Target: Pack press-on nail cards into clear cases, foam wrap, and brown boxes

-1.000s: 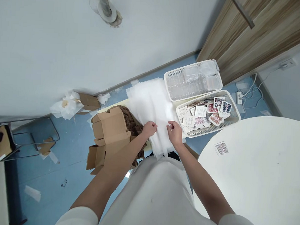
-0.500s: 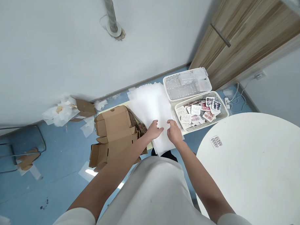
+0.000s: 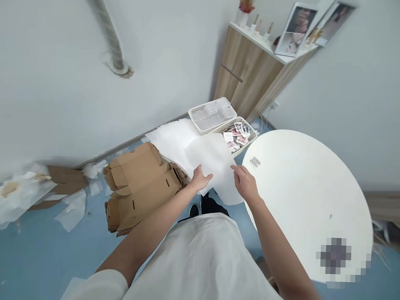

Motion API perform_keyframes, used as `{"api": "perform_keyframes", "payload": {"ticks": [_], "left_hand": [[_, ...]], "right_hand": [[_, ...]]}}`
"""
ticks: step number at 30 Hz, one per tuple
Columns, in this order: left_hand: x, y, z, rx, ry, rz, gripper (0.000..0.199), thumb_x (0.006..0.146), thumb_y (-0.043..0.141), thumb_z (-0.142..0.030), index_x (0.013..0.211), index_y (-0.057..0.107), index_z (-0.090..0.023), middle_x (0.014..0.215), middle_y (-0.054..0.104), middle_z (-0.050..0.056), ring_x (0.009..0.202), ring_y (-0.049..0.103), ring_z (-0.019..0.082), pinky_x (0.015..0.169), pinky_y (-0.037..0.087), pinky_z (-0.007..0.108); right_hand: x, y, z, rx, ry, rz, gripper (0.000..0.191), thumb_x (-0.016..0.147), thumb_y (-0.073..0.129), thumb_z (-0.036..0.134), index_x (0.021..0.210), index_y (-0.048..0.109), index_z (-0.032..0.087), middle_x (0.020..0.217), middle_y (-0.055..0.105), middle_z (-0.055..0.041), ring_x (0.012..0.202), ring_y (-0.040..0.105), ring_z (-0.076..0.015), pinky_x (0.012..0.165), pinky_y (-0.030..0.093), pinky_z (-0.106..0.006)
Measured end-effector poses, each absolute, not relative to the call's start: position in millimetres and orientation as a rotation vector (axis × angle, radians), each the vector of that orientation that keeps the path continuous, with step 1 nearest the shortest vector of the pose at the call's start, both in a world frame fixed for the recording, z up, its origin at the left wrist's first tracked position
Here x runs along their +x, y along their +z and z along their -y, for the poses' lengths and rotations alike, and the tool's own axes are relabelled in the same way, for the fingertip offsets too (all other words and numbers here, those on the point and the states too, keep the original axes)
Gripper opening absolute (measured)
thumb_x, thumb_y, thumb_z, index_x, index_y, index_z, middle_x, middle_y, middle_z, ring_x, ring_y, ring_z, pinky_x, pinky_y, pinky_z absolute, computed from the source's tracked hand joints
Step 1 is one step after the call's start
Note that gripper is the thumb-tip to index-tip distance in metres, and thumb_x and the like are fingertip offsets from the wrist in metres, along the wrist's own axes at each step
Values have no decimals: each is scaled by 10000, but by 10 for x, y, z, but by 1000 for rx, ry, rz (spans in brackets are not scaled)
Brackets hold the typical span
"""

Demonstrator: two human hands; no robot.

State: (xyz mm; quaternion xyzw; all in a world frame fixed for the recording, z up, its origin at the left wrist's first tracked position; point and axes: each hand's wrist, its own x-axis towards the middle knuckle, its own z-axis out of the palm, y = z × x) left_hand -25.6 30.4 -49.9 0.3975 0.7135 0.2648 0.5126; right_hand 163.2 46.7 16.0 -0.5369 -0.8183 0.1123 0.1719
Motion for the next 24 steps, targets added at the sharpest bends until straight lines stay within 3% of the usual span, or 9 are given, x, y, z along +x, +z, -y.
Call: {"api": "perform_keyframes", "payload": {"ticks": [3, 6, 11, 16, 20, 24], "left_hand": [[11, -600, -212, 904, 565, -1644, 852, 687, 612, -419, 1353, 156, -149, 1439, 185, 173, 1321, 212, 269, 1046, 230, 355], [296, -685, -145, 910, 550, -1523, 823, 687, 623, -398, 1335, 174, -161, 1398, 287, 167, 1289, 292, 242, 1018, 284, 327], [800, -766, -163, 1060, 622, -1356, 593, 729, 585, -248, 1243, 306, -154, 1176, 531, 126, 1043, 538, 174, 854, 430, 278], [1392, -767, -305, 1322, 508, -1403, 636, 722, 583, -215, 1278, 281, -148, 989, 584, 87, 803, 590, 148, 705, 458, 265], [1868, -761, -344, 1478, 417, -1340, 615, 718, 592, -232, 1270, 328, -165, 1002, 563, 81, 783, 576, 138, 695, 449, 258], [2232, -808, -319, 1550, 329, -1289, 558, 741, 560, -226, 1257, 357, -164, 939, 574, 65, 810, 563, 140, 740, 439, 268]], "right_hand": [[1956, 142, -157, -1637, 276, 2188, 363, 858, 306, 136, 1116, 541, 234, 1127, 585, -52, 871, 610, -169, 658, 504, -300], [2218, 72, 115, -1735, 284, 2003, 365, 852, 314, 149, 1129, 537, 228, 1166, 565, -61, 897, 606, -169, 726, 513, -319], [2620, -43, 520, -1946, 368, 1577, 383, 829, 352, 186, 1183, 498, 194, 1212, 516, -104, 795, 619, -162, 780, 501, -355], [3131, -141, 943, -2103, 493, 1148, 427, 801, 411, 247, 1222, 450, 190, 1251, 482, -114, 694, 614, -145, 755, 501, -369], [3561, -332, 1222, -2199, 527, 944, 441, 790, 433, 284, 1221, 453, 196, 1223, 520, -97, 883, 607, -199, 829, 471, -395], [3900, -598, 1345, -2278, 568, 907, 451, 781, 449, 276, 1220, 456, 175, 1221, 525, -100, 1138, 483, -234, 941, 402, -403]]}}
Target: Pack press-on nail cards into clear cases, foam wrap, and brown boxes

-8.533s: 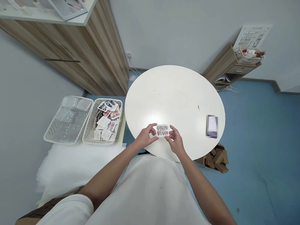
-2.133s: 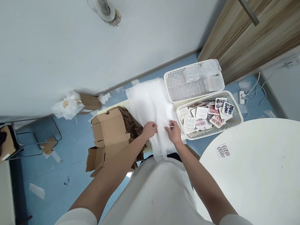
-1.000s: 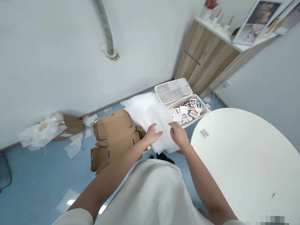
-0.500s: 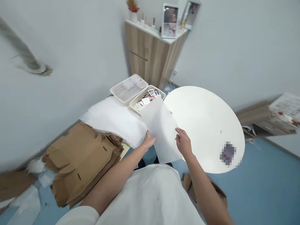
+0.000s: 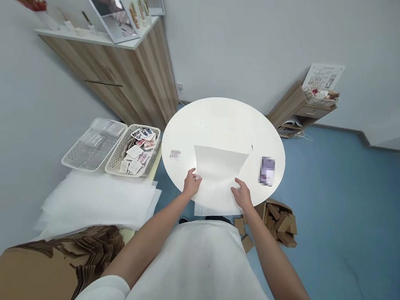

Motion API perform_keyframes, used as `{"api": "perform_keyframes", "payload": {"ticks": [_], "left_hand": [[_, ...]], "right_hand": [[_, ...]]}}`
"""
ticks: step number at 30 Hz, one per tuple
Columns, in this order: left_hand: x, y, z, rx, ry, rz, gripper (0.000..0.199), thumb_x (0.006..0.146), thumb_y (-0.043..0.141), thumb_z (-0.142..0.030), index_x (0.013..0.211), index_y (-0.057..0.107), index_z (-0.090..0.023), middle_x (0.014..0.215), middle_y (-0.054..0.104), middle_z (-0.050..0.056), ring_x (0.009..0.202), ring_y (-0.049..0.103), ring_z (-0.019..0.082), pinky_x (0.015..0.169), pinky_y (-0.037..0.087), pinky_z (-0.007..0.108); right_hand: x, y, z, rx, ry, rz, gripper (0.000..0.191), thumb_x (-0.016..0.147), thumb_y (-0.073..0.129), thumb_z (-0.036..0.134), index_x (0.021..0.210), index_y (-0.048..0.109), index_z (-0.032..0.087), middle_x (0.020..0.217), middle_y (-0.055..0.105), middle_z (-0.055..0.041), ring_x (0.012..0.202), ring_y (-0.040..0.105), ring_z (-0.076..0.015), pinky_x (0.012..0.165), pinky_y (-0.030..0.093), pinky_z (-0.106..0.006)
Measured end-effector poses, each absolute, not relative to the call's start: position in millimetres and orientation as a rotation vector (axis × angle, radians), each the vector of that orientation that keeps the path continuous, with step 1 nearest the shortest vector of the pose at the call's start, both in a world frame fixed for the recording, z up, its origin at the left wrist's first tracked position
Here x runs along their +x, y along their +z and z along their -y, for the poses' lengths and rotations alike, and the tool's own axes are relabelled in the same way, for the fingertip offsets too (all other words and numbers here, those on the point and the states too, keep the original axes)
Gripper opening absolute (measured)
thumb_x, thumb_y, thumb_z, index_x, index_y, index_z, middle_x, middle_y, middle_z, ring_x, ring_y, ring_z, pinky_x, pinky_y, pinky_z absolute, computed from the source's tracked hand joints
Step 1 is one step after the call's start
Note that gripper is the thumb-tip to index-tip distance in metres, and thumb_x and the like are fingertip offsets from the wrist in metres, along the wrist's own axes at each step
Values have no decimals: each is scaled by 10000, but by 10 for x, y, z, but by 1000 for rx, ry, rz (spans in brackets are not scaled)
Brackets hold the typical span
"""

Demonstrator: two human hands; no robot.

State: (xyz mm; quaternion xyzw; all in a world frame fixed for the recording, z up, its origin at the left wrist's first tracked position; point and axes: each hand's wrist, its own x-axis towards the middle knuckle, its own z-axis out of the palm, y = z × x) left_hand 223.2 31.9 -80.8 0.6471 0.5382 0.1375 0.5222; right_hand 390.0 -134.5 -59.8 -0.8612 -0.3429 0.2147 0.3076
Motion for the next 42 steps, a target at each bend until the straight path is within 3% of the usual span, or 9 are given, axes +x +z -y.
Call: {"api": "perform_keyframes", "payload": {"ticks": [5, 12, 16, 19, 22, 31, 42], "left_hand": [[2549, -915, -359, 1625, 250, -1347, 534, 734, 554, -206, 1237, 383, -150, 885, 567, 48, 818, 551, 142, 780, 423, 275], [2927, -987, -529, 1736, 160, -1415, 502, 756, 505, -196, 1240, 375, -161, 861, 556, 32, 810, 549, 147, 799, 420, 284], [3055, -978, -513, 1855, 164, -1467, 553, 766, 499, -216, 1284, 315, -158, 1105, 518, 107, 978, 520, 195, 868, 404, 336], [3011, -924, -364, 2078, 156, -1478, 592, 774, 504, -275, 1315, 283, -178, 1350, 336, 143, 1235, 323, 278, 982, 291, 440], [2881, -869, -176, 2276, -44, -1219, 527, 788, 492, -315, 1286, 355, -213, 1429, 258, 107, 1319, 185, 284, 1043, 173, 454], [2797, -869, -74, 2342, -292, -1150, 535, 801, 476, -355, 1304, 352, -221, 1451, 218, 106, 1348, 90, 287, 1042, 99, 491], [2427, -937, -135, 2189, -45, -1331, 649, 789, 453, -497, 1343, 279, -205, 1471, 129, 119, 1352, 52, 278, 1046, 113, 478]], "right_hand": [[4180, -877, 1329, -2367, 658, 1000, 488, 794, 443, 268, 1267, 395, 158, 1258, 476, -111, 1153, 459, -226, 939, 401, -375], [4364, -1038, 1284, -2556, 616, 1289, 592, 745, 565, 336, 1286, 365, 205, 1359, 350, -143, 1210, 347, -318, 904, 358, -461], [4358, -1023, 1303, -2547, 565, 1431, 609, 770, 538, 369, 1316, 329, 202, 1441, 218, -147, 1287, 234, -328, 954, 279, -488], [4382, -1036, 1303, -2465, 599, 1586, 571, 801, 488, 360, 1322, 323, 195, 1450, 217, -129, 1325, 173, -300, 989, 230, -486], [4448, -1079, 1262, -2448, 628, 1646, 560, 814, 458, 349, 1331, 311, 194, 1449, 229, -119, 1334, 164, -290, 1008, 195, -491], [4517, -1083, 1140, -2472, 646, 1613, 563, 813, 428, 294, 1345, 287, 175, 1463, 178, -121, 1345, 109, -304, 1010, 165, -527], [3974, -924, 1075, -2346, 551, 1589, 526, 819, 375, 184, 1338, 296, 157, 1455, 206, -121, 1344, 151, -260, 1013, 210, -464]]}}
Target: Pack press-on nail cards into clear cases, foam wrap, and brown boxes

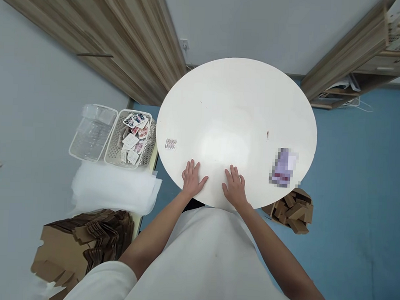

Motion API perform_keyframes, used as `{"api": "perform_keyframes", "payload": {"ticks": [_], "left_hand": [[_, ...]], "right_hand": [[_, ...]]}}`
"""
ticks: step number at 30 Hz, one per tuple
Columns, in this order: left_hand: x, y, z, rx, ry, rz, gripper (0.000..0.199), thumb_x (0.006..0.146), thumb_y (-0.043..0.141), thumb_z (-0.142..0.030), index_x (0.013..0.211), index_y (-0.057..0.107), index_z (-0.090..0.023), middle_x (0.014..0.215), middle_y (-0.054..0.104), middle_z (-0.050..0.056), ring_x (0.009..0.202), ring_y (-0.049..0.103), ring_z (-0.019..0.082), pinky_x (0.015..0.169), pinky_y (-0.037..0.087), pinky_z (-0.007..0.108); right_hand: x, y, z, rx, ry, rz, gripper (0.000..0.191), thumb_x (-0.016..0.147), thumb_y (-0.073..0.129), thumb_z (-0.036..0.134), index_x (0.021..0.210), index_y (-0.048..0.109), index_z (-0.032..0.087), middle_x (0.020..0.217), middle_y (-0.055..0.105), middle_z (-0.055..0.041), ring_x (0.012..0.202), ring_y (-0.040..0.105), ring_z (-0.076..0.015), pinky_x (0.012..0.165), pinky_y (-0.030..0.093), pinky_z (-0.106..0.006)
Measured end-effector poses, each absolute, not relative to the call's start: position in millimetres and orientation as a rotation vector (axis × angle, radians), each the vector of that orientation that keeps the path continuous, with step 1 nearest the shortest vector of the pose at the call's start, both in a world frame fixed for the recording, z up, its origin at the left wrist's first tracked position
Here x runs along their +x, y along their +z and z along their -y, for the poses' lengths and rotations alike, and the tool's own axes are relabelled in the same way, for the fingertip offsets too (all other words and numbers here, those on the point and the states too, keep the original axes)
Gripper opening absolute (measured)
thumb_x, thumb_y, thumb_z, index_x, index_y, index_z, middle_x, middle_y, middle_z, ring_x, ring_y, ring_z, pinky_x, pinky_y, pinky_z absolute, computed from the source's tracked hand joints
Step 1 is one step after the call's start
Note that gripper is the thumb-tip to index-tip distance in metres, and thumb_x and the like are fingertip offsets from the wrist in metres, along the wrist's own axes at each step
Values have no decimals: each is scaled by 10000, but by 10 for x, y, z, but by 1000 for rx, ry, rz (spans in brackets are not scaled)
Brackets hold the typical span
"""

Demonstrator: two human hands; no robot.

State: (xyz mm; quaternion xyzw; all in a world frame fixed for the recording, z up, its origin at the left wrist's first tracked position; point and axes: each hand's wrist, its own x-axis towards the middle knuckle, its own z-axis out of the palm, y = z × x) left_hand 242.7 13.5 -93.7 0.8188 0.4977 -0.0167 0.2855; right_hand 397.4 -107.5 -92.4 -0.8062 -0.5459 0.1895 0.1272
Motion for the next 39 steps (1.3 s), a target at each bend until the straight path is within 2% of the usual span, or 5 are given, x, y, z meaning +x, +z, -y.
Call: {"api": "perform_keyframes", "payload": {"ticks": [10, 15, 22, 27, 39], "left_hand": [[1632, -909, -1287, 1975, 292, -1515, 517, 805, 450, -312, 1290, 344, -166, 1306, 418, 130, 1233, 353, 259, 1027, 273, 430], [1559, -1002, -1830, 1701, 361, -1373, 585, 762, 444, -158, 1325, 285, -156, 1338, 384, 123, 1158, 447, 215, 968, 371, 357], [1579, -1104, -2012, 1498, 207, -1262, 634, 727, 479, -122, 1331, 290, -155, 1342, 390, 127, 1209, 399, 224, 988, 338, 360], [1569, -1059, -1960, 1397, 168, -1259, 630, 713, 510, -119, 1314, 327, -160, 1306, 425, 137, 1173, 434, 227, 940, 375, 346], [1832, -1018, -1530, 1193, 127, -1095, 435, 707, 516, -158, 1142, 525, -161, 1127, 574, 98, 942, 571, 180, 768, 457, 279]], "right_hand": [[3210, -684, 232, -1816, 1298, 738, 448, 806, 452, 338, 1239, 416, 228, 1237, 530, -90, 1031, 572, -186, 839, 485, -360], [2849, -671, -329, -1634, 1382, 491, 462, 746, 533, 273, 1203, 473, 251, 1314, 465, -67, 1178, 465, -215, 931, 426, -388], [2646, -844, -854, -1540, 1382, 274, 633, 661, 576, 199, 1262, 411, 308, 1405, 335, 12, 1279, 326, -210, 1018, 324, -380], [2605, -897, -955, -1542, 1357, 212, 722, 626, 582, 175, 1299, 355, 303, 1419, 300, 0, 1257, 344, -206, 988, 358, -372], [2881, -790, -418, -1700, 1204, 168, 677, 599, 565, 208, 1263, 433, 214, 1172, 515, -60, 988, 495, -164, 870, 423, -310]]}}
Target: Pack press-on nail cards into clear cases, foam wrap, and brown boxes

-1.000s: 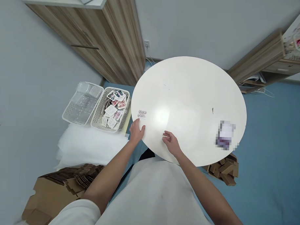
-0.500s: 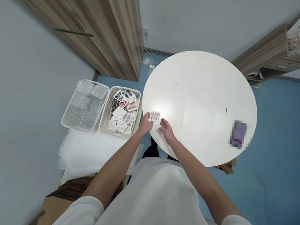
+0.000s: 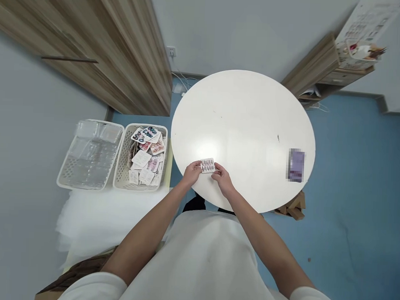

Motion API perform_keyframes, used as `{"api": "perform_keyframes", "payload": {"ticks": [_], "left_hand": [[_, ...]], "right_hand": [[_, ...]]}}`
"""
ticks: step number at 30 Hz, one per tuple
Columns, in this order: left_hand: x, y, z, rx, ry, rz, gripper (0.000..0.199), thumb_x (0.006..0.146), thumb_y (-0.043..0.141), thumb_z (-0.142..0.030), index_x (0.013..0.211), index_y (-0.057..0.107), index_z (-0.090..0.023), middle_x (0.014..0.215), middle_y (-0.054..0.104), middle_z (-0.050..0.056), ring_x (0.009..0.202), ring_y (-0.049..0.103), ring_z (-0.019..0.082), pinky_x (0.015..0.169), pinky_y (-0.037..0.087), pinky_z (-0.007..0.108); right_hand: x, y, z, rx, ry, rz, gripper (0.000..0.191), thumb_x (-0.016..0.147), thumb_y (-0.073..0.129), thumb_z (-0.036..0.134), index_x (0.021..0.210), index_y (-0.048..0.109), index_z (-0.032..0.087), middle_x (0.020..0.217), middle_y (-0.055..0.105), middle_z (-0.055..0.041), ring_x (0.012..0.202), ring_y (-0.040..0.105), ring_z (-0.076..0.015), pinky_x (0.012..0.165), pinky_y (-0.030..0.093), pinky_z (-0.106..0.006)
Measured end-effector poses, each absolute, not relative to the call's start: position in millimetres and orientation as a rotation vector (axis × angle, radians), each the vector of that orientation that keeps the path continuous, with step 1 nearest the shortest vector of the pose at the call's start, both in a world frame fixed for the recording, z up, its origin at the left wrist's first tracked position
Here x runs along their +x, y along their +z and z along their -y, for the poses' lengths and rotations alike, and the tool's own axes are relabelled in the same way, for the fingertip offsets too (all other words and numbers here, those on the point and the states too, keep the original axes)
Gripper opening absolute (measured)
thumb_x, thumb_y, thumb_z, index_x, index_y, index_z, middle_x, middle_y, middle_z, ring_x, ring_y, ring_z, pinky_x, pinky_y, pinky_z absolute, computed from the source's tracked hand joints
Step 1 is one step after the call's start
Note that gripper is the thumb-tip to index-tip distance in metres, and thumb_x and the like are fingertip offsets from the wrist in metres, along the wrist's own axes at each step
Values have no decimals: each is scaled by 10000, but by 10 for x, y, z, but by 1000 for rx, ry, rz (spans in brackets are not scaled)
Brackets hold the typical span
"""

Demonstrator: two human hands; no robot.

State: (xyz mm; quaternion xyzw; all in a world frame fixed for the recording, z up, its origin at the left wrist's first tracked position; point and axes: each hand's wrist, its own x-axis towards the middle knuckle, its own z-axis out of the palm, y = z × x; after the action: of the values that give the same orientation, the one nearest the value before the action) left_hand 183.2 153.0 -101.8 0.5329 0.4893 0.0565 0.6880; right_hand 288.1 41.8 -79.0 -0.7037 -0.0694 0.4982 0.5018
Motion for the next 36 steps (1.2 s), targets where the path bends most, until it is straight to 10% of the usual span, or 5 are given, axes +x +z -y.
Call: {"api": "perform_keyframes", "payload": {"ticks": [26, 36], "left_hand": [[2879, -884, -13, 1313, 49, -1093, 462, 723, 492, -143, 1181, 440, -163, 1248, 473, 130, 1080, 500, 185, 856, 415, 301], [2510, -904, 139, 2161, -13, -849, 301, 712, 532, -171, 1011, 562, -202, 1050, 548, 78, 1033, 488, 242, 909, 376, 398]], "right_hand": [[4012, -969, 1225, -1797, 1209, 424, 601, 648, 548, 205, 1240, 447, 245, 1255, 453, -51, 1046, 508, -183, 858, 450, -324], [3932, -1039, 1488, -2136, 975, 1325, 340, 719, 570, 168, 1053, 564, 237, 1072, 530, -74, 989, 494, -234, 826, 403, -372]]}}
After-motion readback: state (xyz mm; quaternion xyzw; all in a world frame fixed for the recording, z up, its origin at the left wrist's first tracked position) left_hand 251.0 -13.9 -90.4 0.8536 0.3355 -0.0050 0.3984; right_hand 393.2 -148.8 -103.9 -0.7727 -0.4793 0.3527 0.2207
